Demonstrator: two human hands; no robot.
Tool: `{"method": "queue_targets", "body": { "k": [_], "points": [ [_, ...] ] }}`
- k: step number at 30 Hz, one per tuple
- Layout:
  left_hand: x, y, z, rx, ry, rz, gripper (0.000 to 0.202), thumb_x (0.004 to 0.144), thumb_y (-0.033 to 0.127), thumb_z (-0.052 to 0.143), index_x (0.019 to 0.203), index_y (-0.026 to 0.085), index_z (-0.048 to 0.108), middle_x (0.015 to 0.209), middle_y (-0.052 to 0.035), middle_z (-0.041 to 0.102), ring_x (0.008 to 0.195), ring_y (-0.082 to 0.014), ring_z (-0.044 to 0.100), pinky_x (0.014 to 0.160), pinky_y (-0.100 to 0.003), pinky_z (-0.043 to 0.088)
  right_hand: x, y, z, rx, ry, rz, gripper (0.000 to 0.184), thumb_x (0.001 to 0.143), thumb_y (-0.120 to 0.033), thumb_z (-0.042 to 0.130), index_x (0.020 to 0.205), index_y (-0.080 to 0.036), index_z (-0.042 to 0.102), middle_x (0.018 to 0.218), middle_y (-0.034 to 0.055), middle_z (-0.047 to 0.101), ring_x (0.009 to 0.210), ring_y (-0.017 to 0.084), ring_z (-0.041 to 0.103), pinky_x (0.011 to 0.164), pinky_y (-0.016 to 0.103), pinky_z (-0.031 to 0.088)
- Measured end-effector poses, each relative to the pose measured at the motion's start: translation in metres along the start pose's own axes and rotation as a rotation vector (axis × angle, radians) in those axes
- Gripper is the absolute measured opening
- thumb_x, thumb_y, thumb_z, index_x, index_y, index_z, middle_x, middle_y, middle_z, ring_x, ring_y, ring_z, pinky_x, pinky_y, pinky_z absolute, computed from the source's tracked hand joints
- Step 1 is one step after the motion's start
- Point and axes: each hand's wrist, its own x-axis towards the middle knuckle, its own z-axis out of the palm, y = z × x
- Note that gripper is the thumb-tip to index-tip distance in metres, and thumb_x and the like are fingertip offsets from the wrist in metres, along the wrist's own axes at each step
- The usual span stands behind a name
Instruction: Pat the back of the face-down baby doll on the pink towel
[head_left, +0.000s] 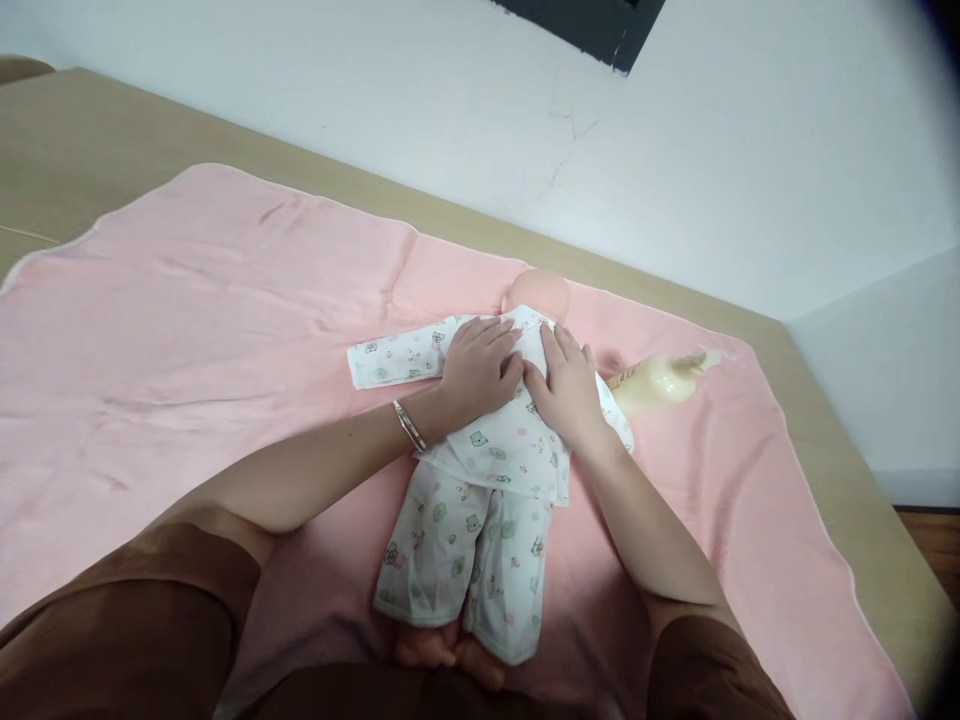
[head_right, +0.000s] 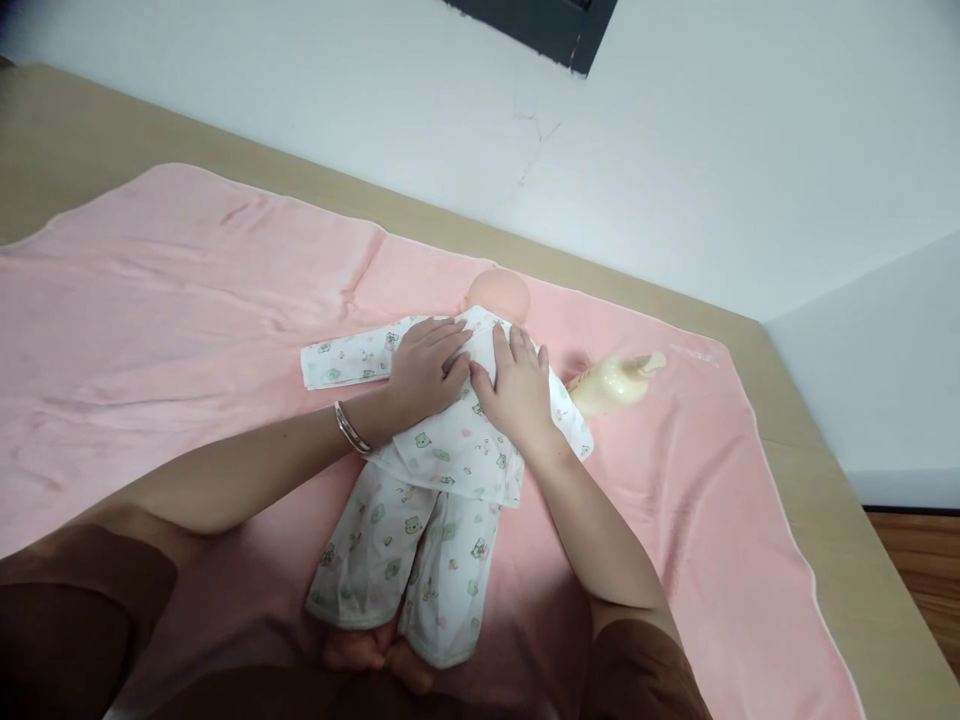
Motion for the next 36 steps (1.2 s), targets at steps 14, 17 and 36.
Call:
{"method": "queue_targets", "body": {
  "k": [14, 17, 36],
  "points": [
    [0.005, 0.002, 0.001, 0.054, -0.13, -0.103, 0.05, 0.096, 0.031, 0.042, 0.139, 0.009, 0.054, 0.148, -0.0166, 0.054, 0.142, -0.0338, 0.044, 0.119, -0.054, 0.033, 0.012, 0.012, 0.002, 0.104, -0.032, 0.1, 0.071, 0.101, -0.049, 0.034, 0.157, -0.006, 0.027, 0.163, 0.0194, 0.032, 0.153, 0.033, 0.026, 0.124, 0.06, 0.018],
    [0.002, 0.004, -0.002, 0.084, -0.041, -0.008, 0.041, 0.094, 0.03, 0.044, 0.125, 0.01, 0.065, 0.134, -0.0165, 0.065, 0.129, -0.0322, 0.057, 0.116, -0.053, 0.037, 0.008, 0.006, 0.001, 0.086, -0.034, 0.126, 0.071, 0.102, -0.048, 0.031, 0.155, -0.002, 0.029, 0.162, 0.0223, 0.033, 0.153, 0.035, 0.026, 0.124, 0.059, 0.019],
    [0.002, -0.001, 0.001, -0.097, -0.135, -0.13, 0.055, 0.102, 0.041, 0.028, 0.144, 0.01, 0.047, 0.152, -0.017, 0.048, 0.148, -0.0326, 0.034, 0.124, -0.055, 0.021, 0.002, 0.004, -0.003, 0.151, 0.019, 0.05, 0.064, 0.102, -0.046, 0.031, 0.157, -0.013, 0.029, 0.164, 0.0188, 0.029, 0.155, 0.034, 0.022, 0.123, 0.063, 0.019]
  ]
}}
